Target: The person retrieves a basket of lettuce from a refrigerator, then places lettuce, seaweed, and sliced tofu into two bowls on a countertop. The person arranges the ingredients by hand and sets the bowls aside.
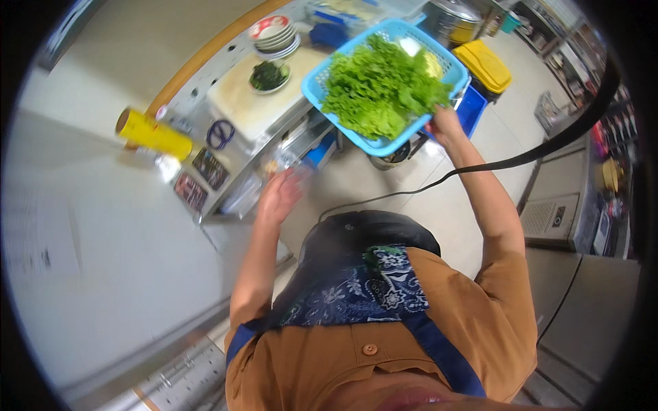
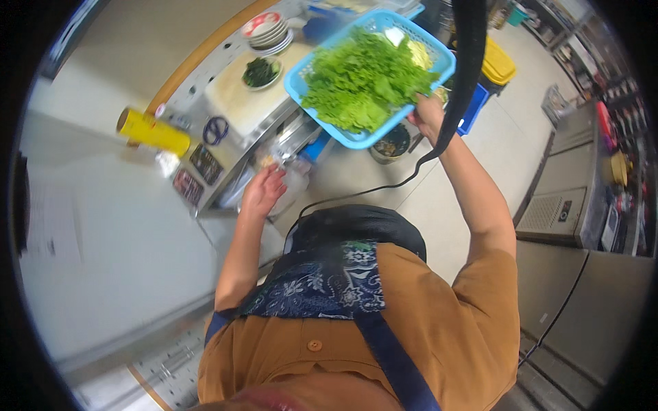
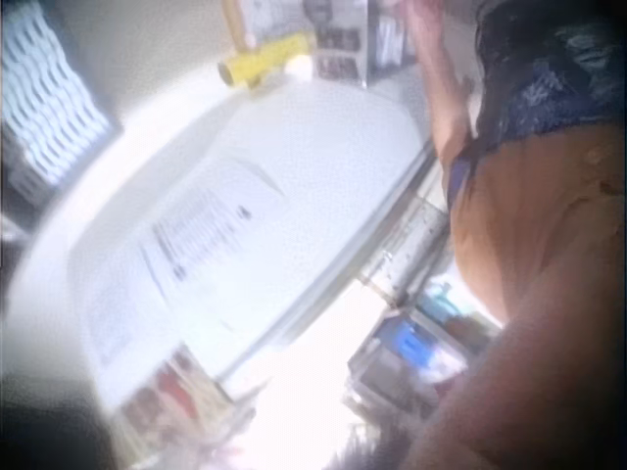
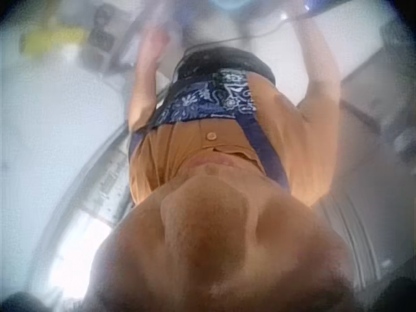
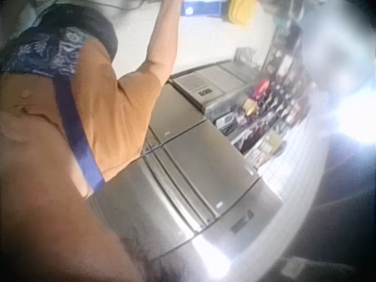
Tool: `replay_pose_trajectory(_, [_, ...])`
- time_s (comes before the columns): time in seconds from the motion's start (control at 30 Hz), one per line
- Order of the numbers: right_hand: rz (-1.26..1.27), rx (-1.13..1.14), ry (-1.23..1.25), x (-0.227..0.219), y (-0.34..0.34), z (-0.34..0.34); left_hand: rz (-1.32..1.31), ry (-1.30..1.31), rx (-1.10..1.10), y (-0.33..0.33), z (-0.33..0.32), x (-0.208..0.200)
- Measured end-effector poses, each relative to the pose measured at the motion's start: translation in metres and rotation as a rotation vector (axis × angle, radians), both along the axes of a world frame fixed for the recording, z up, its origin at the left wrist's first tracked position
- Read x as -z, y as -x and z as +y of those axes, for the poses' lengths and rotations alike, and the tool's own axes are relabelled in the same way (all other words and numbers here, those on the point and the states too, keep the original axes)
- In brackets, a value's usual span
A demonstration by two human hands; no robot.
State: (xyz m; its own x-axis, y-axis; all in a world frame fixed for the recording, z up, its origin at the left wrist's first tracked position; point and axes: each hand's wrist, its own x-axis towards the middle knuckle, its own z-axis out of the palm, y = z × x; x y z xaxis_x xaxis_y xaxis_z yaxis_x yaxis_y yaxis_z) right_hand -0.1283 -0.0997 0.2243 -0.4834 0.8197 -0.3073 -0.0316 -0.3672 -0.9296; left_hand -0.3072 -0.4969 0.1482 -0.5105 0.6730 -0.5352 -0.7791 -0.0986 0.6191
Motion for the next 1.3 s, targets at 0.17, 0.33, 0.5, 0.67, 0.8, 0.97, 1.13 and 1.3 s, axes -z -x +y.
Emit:
replay_pose_trajectory(0.17, [0.008,0.036,-0.043,-0.023,0.082,0.068,-0.077,0.03,-0.066,0.057,0.013,0.021])
replay_pose_trajectory(0.33, [0.027,-0.054,0.11,-0.014,0.171,0.171,-0.058,-0.018,-0.173,0.097,0.041,0.035])
replay_pose_trajectory(0.5, [0.028,-0.128,0.008,-0.009,0.247,0.244,-0.06,0.049,-0.287,0.124,0.071,0.031])
replay_pose_trajectory(0.67, [0.054,-0.069,0.076,-0.014,0.315,0.263,-0.133,0.064,-0.318,0.152,0.126,0.034])
replay_pose_trajectory(0.8, [0.038,-0.146,0.124,0.021,0.344,0.284,-0.205,-0.047,-0.402,0.175,0.174,0.047])
replay_pose_trajectory(0.97, [-0.057,-0.196,0.12,0.078,0.375,0.341,-0.197,-0.454,-0.522,0.2,0.206,0.065])
replay_pose_trajectory(1.13, [-0.064,-0.21,0.221,0.102,0.384,0.39,-0.123,-0.19,-0.672,0.22,0.222,0.058])
replay_pose_trajectory(1.3, [-0.024,-0.268,0.137,0.095,0.387,0.401,-0.123,-0.082,-0.71,0.249,0.216,0.045])
